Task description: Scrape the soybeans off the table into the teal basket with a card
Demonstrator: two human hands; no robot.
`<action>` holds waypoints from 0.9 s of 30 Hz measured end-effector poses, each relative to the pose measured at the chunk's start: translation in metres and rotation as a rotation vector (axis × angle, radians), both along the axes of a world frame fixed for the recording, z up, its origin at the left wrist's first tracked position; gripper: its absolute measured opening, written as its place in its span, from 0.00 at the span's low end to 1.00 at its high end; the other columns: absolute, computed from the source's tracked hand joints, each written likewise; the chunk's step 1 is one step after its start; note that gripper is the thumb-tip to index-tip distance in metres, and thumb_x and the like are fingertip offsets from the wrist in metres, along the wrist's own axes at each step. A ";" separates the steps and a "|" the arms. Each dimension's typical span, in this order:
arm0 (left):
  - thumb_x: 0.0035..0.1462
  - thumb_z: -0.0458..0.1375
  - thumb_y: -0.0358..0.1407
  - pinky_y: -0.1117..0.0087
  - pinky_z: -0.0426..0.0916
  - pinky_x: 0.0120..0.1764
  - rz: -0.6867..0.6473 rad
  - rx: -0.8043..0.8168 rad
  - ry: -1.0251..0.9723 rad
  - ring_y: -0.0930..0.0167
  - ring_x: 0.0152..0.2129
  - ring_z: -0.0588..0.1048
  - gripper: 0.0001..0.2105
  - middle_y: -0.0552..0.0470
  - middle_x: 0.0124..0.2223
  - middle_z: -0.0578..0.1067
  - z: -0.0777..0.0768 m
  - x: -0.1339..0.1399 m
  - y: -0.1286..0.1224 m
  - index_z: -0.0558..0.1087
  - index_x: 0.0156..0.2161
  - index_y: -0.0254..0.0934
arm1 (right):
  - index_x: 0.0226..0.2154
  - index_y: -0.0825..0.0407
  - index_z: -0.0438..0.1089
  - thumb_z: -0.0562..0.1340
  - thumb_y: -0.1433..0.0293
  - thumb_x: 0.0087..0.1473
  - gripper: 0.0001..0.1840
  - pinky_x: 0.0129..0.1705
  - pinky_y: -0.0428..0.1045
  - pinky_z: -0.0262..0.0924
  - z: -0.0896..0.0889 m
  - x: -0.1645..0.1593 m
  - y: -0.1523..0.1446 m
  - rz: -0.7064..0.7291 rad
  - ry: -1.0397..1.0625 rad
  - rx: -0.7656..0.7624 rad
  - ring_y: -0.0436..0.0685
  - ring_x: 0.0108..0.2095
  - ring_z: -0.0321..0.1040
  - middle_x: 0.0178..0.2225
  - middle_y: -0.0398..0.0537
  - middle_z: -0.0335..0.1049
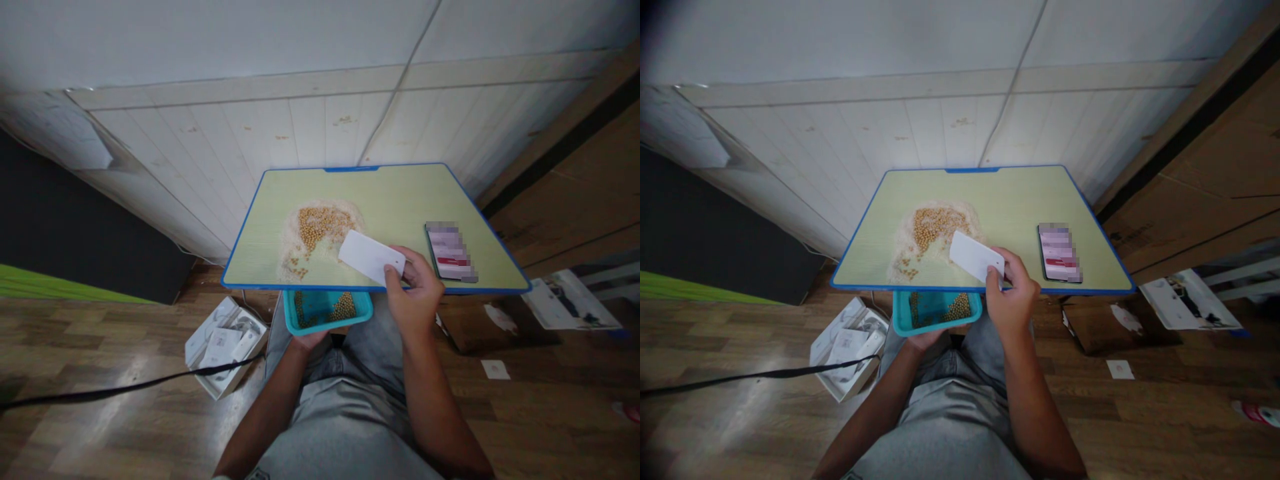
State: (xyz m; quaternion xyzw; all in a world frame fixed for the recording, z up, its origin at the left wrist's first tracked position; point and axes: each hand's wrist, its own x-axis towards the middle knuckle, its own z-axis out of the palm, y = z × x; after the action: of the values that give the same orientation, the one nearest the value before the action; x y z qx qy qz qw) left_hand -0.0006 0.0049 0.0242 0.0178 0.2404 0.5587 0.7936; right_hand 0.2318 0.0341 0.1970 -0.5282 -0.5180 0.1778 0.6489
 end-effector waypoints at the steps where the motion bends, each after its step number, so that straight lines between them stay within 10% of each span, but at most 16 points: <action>1: 0.82 0.51 0.63 0.19 0.56 0.89 0.000 0.007 0.009 0.37 0.95 0.53 0.38 0.52 0.90 0.74 0.002 0.001 0.000 0.76 0.88 0.57 | 0.55 0.45 0.91 0.75 0.66 0.68 0.15 0.44 0.55 0.89 0.000 -0.001 0.000 0.007 0.003 -0.003 0.66 0.40 0.93 0.43 0.50 0.95; 27: 0.81 0.54 0.64 0.28 0.56 0.91 0.023 0.035 0.045 0.39 0.95 0.52 0.37 0.54 0.90 0.75 0.007 0.005 0.004 0.82 0.84 0.55 | 0.54 0.43 0.91 0.76 0.63 0.70 0.13 0.51 0.57 0.89 -0.004 -0.002 0.003 0.104 0.017 -0.012 0.66 0.42 0.92 0.47 0.51 0.96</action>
State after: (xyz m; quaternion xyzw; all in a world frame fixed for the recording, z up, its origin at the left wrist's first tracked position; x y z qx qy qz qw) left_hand 0.0045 0.0085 0.0316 0.0414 0.2484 0.5712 0.7812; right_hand 0.2296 0.0371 0.1926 -0.5028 -0.5383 0.2189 0.6399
